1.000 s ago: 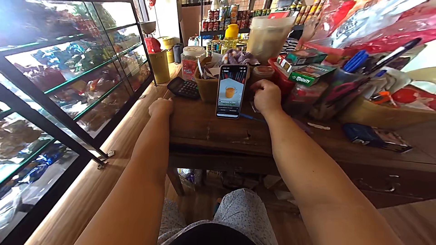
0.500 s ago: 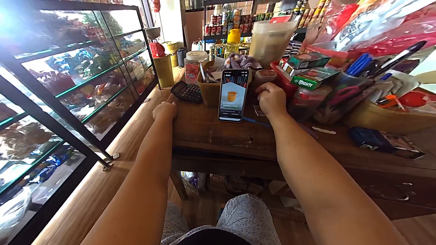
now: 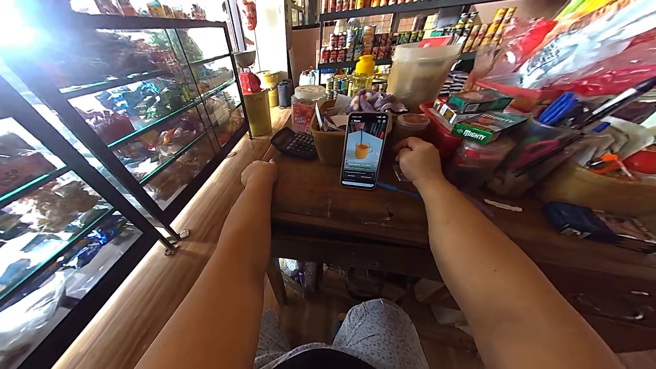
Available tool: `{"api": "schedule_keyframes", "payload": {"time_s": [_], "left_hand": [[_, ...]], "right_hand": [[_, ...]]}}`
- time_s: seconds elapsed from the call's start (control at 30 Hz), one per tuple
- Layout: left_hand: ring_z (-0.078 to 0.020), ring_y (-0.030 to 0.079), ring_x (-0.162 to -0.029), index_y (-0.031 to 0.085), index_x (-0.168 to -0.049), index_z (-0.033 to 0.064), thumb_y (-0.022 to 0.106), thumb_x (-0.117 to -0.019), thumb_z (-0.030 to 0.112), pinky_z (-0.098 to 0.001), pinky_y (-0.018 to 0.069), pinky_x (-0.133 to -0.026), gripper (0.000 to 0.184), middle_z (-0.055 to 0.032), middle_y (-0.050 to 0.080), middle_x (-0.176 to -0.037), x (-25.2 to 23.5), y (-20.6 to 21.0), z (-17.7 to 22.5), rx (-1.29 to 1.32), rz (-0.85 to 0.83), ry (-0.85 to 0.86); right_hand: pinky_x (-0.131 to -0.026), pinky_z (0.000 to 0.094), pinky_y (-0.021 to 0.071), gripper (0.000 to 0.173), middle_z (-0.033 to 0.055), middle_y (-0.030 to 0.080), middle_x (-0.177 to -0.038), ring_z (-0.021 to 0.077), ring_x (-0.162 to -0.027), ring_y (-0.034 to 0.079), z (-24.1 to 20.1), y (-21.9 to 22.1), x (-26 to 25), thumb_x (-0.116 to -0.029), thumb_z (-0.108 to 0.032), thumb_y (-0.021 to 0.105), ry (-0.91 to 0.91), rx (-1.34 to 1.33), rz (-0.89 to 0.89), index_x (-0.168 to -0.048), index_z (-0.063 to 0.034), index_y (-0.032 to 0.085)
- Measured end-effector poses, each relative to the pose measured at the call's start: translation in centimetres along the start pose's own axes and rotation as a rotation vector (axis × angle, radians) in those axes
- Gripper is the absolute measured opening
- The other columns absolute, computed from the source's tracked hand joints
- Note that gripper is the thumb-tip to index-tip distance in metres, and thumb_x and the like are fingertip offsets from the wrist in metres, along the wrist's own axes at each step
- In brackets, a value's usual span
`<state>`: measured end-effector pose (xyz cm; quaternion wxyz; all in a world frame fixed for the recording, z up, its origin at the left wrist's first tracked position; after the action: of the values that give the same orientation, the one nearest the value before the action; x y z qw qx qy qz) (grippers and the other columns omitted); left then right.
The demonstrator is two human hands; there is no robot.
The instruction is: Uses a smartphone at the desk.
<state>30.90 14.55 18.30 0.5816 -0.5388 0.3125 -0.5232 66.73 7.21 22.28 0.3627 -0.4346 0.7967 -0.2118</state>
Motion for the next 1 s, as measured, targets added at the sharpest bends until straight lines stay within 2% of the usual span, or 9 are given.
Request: {"api": "schedule_keyframes", "payload": {"time_s": [0.07, 0.1, 0.13, 0.67, 1.0], "left_hand": [[-0.0404, 0.051, -0.139, 0.061, -0.134, -0.003, 0.023, -0.1109, 0.051, -0.0633, 0.0388, -0.11, 0.07, -0.0253, 0.055, -0.146, -1.9, 0.7, -0.8, 0.046, -0.017, -0.001], [-0.0404, 0.057, -0.132, 0.066, -0.127, -0.0019, 0.027, -0.1087, 0.055, -0.0646, 0.0445, -0.103, 0.071, -0.0248, 0.061, -0.138, -3.3, 0.9, -1.3, 0.073, 0.036, -0.011], [-0.0403, 0.06, -0.128, 0.068, -0.122, -0.0015, 0.03, -0.1075, 0.057, -0.0655, 0.0463, -0.099, 0.072, -0.0246, 0.063, -0.134, -4.0, 1.2, -1.6, 0.087, 0.064, -0.019], [-0.0398, 0.059, -0.128, 0.069, -0.119, -0.0013, 0.028, -0.1084, 0.056, -0.0665, 0.0444, -0.099, 0.071, -0.0252, 0.063, -0.134, -3.5, 1.0, -1.4, 0.03, 0.068, 0.002], [-0.0411, 0.058, -0.13, 0.069, -0.119, -0.0019, 0.027, -0.1088, 0.055, -0.0667, 0.0438, -0.1, 0.071, -0.0254, 0.063, -0.134, -3.2, 0.9, -1.1, 0.019, 0.074, 0.021]], "right_hand": [[-0.095, 0.0679, 0.0452, 0.029, 0.0296, 0.068, -0.115, 0.0468, -0.113, 0.064, -0.1, 0.1, 0.0, -0.1027, -0.003, 0.045, 0.0, -0.007, -0.014, -0.115, 0.0044, 0.07], [-0.094, 0.0674, 0.0458, 0.03, 0.0289, 0.069, -0.115, 0.0462, -0.112, 0.064, 0.0, 0.1, -0.1, -0.1025, -0.003, 0.044, 0.008, -0.002, -0.019, -0.115, 0.0035, 0.07], [-0.094, 0.0666, 0.0463, 0.03, 0.0281, 0.069, -0.115, 0.0456, -0.112, 0.064, 0.3, 0.3, 0.0, -0.1027, -0.004, 0.044, 0.019, 0.001, -0.028, -0.116, 0.0026, 0.07], [-0.095, 0.0604, 0.0474, 0.031, 0.0238, 0.069, -0.116, 0.038, -0.112, 0.065, 0.6, 0.1, -0.2, -0.1017, -0.004, 0.044, 0.037, -0.004, -0.027, -0.117, 0.0002, 0.071], [-0.097, 0.0596, 0.0472, 0.031, 0.0234, 0.069, -0.117, 0.0378, -0.114, 0.065, 0.4, -0.2, -0.1, -0.1006, -0.004, 0.044, 0.014, -0.003, -0.013, -0.116, 0.0008, 0.071]]}}
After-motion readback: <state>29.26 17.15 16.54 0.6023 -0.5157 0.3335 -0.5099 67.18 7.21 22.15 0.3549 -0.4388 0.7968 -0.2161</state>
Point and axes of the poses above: each hand's wrist, its own x-axis away from the middle knuckle, its own y-axis out of the palm, z = x × y, the point moved 10 cm from there along -x, towards the middle knuckle
